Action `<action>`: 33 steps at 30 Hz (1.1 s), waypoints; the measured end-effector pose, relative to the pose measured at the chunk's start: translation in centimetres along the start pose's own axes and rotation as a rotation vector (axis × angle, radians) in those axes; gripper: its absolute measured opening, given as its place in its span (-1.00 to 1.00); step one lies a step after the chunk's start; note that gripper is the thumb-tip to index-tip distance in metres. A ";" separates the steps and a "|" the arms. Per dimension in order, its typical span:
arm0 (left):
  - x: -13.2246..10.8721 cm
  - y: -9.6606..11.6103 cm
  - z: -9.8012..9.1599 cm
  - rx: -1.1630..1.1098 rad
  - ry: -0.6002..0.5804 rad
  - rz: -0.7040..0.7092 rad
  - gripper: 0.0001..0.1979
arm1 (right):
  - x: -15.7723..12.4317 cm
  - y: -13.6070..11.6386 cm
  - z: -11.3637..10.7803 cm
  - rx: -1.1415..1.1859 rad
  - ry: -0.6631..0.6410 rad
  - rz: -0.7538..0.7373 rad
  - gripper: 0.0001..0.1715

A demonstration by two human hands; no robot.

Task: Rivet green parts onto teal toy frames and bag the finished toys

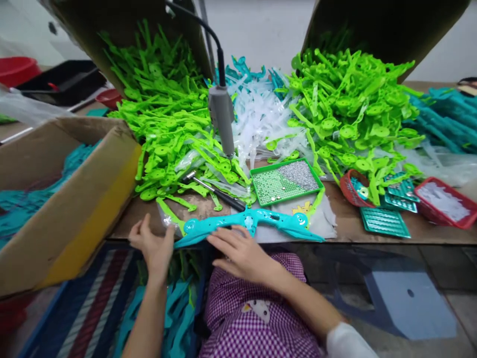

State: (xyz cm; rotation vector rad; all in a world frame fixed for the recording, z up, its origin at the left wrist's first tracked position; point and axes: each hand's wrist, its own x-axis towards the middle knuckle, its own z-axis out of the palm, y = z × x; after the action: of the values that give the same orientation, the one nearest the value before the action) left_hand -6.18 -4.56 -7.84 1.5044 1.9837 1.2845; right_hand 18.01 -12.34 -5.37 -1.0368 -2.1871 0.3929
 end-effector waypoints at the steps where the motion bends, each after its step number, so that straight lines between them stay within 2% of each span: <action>1: -0.6 1.1 -0.2 0.081 0.056 0.127 -0.37 | -2.1 0.2 -2.1 0.070 0.091 0.050 -0.47; 2: -1.2 2.3 -0.3 0.110 0.030 0.254 -0.43 | -4.3 0.7 -4.1 0.114 0.217 0.164 -0.56; 3: -1.9 3.8 0.0 0.092 -0.058 0.373 -0.50 | -6.4 1.5 -6.0 0.120 0.372 0.300 -0.67; 5: -3.2 7.1 1.6 0.027 -0.369 0.593 -0.60 | -10.2 4.0 -9.0 0.066 0.603 0.637 -0.83; 7: -4.3 10.5 4.8 -0.015 -0.747 0.811 -0.56 | -13.0 7.2 -10.8 0.032 0.800 0.852 -0.79; 8: -4.9 12.0 6.9 -0.029 -0.909 0.912 -0.51 | -14.0 8.8 -11.2 0.057 0.830 0.913 -0.73; 9: -5.5 13.3 9.0 -0.033 -1.021 0.988 -0.46 | -14.8 10.2 -11.4 0.085 0.820 0.970 -0.67; 12: -7.4 15.7 14.9 0.029 -1.214 1.118 -0.18 | -16.2 12.9 -11.1 0.144 0.761 1.082 -0.49; 14: -8.4 16.3 17.4 0.127 -1.292 1.110 -0.09 | -16.5 13.5 -11.0 0.189 0.697 1.127 -0.44; 16: -9.1 16.3 18.6 0.211 -1.341 1.052 -0.08 | -16.4 13.7 -11.2 0.225 0.589 1.178 -0.44; 20: -9.2 16.0 18.9 0.235 -1.362 0.978 -0.11 | -15.4 14.0 -13.0 0.219 0.333 1.252 -0.50; 23: -9.0 15.9 18.9 0.214 -1.356 0.978 -0.12 | -14.9 14.3 -14.1 0.247 0.211 1.246 -0.47; 26: -8.9 16.0 19.0 0.230 -1.362 0.966 -0.12 | -14.9 14.6 -14.1 0.393 0.228 1.251 -0.41; 33: -9.0 16.2 19.0 0.283 -1.414 0.953 -0.11 | -14.6 14.6 -13.6 0.929 0.418 1.312 -0.42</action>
State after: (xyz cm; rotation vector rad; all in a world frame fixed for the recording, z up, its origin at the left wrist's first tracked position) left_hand 20.28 -3.45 -7.08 2.5056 0.4859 -0.1390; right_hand 42.21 -14.48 -9.64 -1.5907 -0.5149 1.4061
